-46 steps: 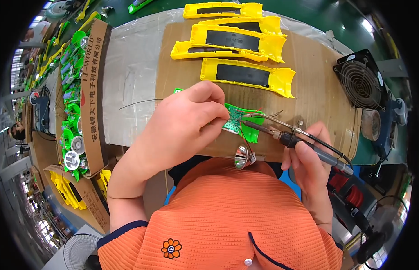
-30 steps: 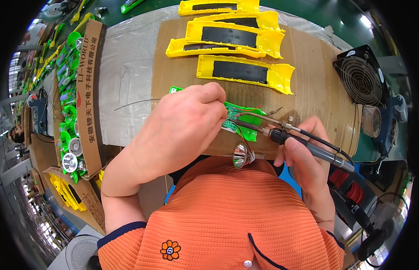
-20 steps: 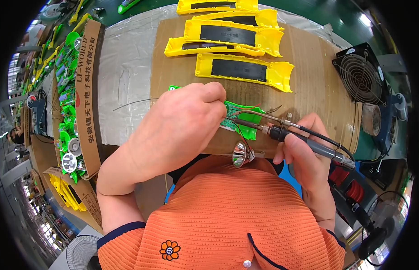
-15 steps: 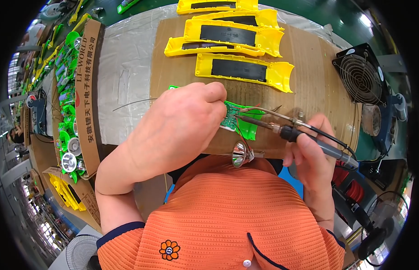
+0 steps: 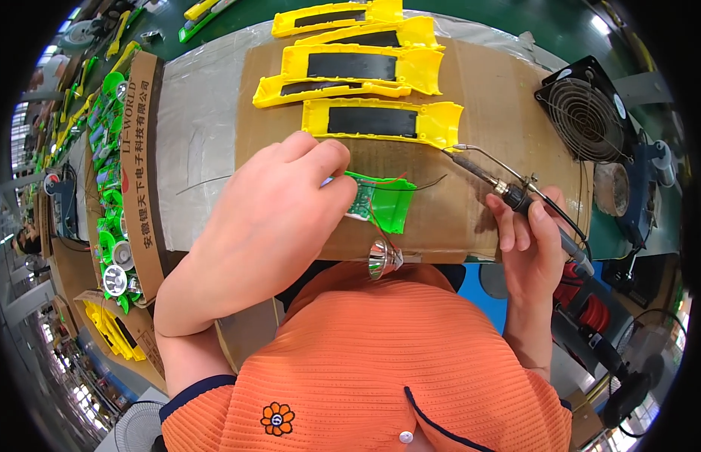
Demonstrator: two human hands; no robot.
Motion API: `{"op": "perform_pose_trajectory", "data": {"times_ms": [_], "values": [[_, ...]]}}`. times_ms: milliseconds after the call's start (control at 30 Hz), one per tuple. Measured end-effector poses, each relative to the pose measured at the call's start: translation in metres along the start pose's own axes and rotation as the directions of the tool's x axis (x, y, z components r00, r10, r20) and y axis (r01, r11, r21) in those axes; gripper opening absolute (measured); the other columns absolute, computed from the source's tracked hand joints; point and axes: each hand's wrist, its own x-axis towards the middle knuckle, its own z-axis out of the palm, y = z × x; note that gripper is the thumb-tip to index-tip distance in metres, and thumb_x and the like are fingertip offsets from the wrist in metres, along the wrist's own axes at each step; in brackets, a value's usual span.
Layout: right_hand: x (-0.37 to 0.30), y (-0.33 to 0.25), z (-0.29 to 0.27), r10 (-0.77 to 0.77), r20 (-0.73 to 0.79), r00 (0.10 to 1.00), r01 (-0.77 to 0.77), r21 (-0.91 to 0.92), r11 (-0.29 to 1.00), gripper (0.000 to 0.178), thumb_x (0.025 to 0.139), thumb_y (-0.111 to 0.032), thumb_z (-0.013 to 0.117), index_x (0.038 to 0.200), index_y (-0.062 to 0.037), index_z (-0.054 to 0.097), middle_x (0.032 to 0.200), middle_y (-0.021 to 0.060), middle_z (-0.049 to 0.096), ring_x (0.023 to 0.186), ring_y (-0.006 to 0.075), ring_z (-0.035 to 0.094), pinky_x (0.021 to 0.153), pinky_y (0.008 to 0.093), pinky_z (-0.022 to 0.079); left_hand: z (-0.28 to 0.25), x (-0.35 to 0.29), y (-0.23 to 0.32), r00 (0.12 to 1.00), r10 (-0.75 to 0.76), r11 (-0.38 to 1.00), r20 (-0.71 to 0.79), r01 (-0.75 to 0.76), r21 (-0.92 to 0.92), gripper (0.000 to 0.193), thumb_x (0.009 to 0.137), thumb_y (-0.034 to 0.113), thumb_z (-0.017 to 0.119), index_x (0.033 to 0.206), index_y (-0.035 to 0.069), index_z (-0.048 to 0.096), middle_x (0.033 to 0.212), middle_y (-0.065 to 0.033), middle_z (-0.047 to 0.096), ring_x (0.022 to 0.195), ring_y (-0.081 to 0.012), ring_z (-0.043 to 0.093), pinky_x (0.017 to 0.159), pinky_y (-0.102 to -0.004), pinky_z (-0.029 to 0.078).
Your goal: Soldering wires to circuit boards and assembling components for solar-powered flashlights at a factory workstation.
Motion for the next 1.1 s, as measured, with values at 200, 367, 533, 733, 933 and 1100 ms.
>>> {"op": "perform_pose_trajectory", "data": {"times_ms": [200, 367, 533, 733, 933, 1100], "values": [[0.002, 0.000, -0.003, -0.030, -0.061, 0.998, 0.036, 0.095, 0.995, 0.011, 0.096, -0.010, 0.055, 0.096, -0.0039, 0.046, 0.064, 0.0037, 0.046, 0.054, 0.0153, 0.049, 0.068, 0.0339, 0.053, 0.020, 0.035, 0.035, 0.970, 0.242, 0.965, -0.012, -0.240, 0.103, 0.024, 0.072, 0.015, 0.064, 0.093, 0.004, 0.065, 0.096, -0.0041, 0.062, 0.094, -0.0215, 0.057, 0.081, -0.0325, 0.048], [0.012, -0.001, 0.005, -0.065, -0.049, 0.997, 0.070, 0.113, 0.991, 0.010, 0.095, -0.007, 0.056, 0.096, -0.0038, 0.047, 0.068, 0.0058, 0.050, 0.054, 0.0158, 0.049, 0.058, 0.0301, 0.047, 0.033, 0.055, 0.036, 0.959, 0.248, 0.943, 0.136, -0.271, 0.194, 0.027, 0.072, 0.015, 0.063, 0.097, 0.005, 0.066, 0.089, -0.0019, 0.063, 0.093, -0.0214, 0.057, 0.084, -0.0322, 0.046], [0.028, -0.001, 0.011, -0.051, 0.033, 0.998, 0.048, 0.073, 0.996, 0.012, 0.095, -0.009, 0.058, 0.096, -0.0037, 0.047, 0.067, 0.0053, 0.050, 0.057, 0.0183, 0.055, 0.060, 0.0313, 0.048, 0.008, 0.028, 0.007, 0.928, -0.143, 0.986, -0.345, 0.103, -0.132, 0.017, 0.078, 0.003, 0.070, 0.094, 0.008, 0.071, 0.087, -0.0033, 0.069, 0.101, -0.0258, 0.061, 0.089, -0.0359, 0.048], [0.045, 0.005, 0.029, 0.012, 0.132, 0.991, -0.023, 0.079, 0.997, 0.014, 0.096, -0.007, 0.059, 0.098, -0.0034, 0.046, 0.071, 0.0074, 0.055, 0.061, 0.0202, 0.061, 0.067, 0.0331, 0.053, 0.038, 0.009, -0.016, 0.723, -0.628, 0.750, -0.288, 0.463, -0.472, 0.012, 0.081, 0.008, 0.071, 0.093, 0.004, 0.070, 0.088, -0.0091, 0.070, 0.090, -0.0270, 0.067, 0.081, -0.0362, 0.051], [0.025, 0.002, 0.011, 0.016, 0.142, 0.990, -0.007, -0.063, 0.998, 0.016, 0.093, -0.002, 0.059, 0.098, -0.0009, 0.044, 0.073, 0.0116, 0.058, 0.063, 0.0211, 0.063, 0.063, 0.0354, 0.056, 0.033, 0.019, -0.013, 0.856, -0.492, 0.759, -0.157, 0.333, -0.560, 0.011, 0.082, 0.005, 0.070, 0.092, 0.001, 0.071, 0.086, -0.0084, 0.069, 0.081, -0.0191, 0.067, 0.072, -0.0299, 0.052], [0.015, -0.014, -0.002, 0.101, 0.126, 0.987, -0.083, -0.139, 0.987, 0.016, 0.092, -0.003, 0.060, 0.094, 0.0000, 0.045, 0.069, 0.0110, 0.058, 0.058, 0.0195, 0.062, 0.058, 0.0340, 0.056, 0.032, 0.040, -0.026, 0.984, -0.168, 0.891, -0.054, 0.128, -0.435, 0.008, 0.080, 0.001, 0.068, 0.087, 0.003, 0.071, 0.083, -0.0098, 0.065, 0.079, -0.0271, 0.066, 0.068, -0.0344, 0.052]]}}
